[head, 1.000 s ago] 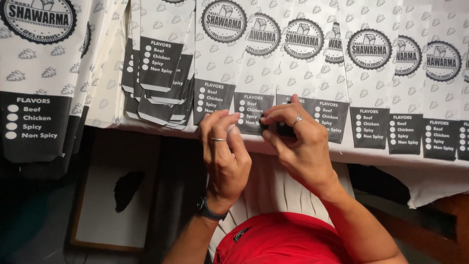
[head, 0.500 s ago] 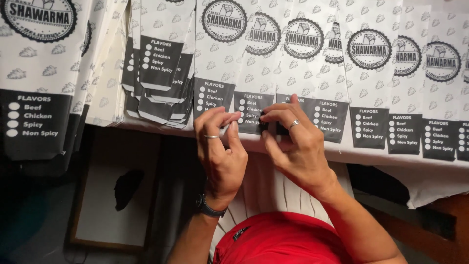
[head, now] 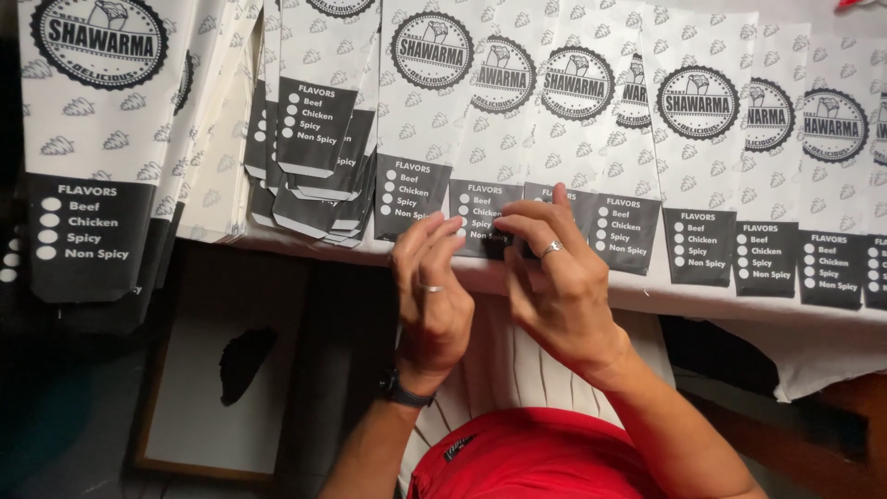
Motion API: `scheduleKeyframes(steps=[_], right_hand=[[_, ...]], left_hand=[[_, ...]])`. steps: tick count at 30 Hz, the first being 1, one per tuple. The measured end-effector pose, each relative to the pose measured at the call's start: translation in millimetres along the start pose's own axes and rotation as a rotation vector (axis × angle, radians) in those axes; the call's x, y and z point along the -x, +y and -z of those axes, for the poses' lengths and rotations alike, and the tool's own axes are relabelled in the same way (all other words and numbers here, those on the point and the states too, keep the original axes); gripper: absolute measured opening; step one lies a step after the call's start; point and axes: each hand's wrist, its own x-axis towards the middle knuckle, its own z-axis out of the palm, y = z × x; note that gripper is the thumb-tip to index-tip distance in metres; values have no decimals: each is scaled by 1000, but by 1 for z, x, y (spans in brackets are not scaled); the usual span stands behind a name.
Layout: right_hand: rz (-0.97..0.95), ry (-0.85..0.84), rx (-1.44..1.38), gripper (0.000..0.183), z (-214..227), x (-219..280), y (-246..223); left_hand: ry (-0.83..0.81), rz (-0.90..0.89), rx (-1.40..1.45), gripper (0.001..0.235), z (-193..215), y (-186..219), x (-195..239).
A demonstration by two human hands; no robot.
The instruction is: Assembling paper shawarma wraps by folding them along pre-scored lines and applying glue to the edges.
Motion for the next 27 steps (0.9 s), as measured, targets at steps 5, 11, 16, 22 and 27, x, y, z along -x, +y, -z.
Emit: scheduleKeyframes(steps=[5, 11, 16, 22, 27], right_hand=[[47, 72, 40, 35, -1, -2, -14], [155, 43, -28, 22, -45, -6, -22], [165, -14, -15, 15, -53, -1, -18], [198, 17, 40, 7, -53, 5, -9], [185, 4, 0, 3, -50, 1, -10]], left_hand=[[-61, -70, -57, 8, 45, -19, -13], [-328, -156, -38, 18, 76, -46, -44], [-404, -149, 6, 18, 77, -53, -42], [-424, -59, 105, 10, 80, -61, -38], [-432, 46, 252, 5, 78, -63, -36]])
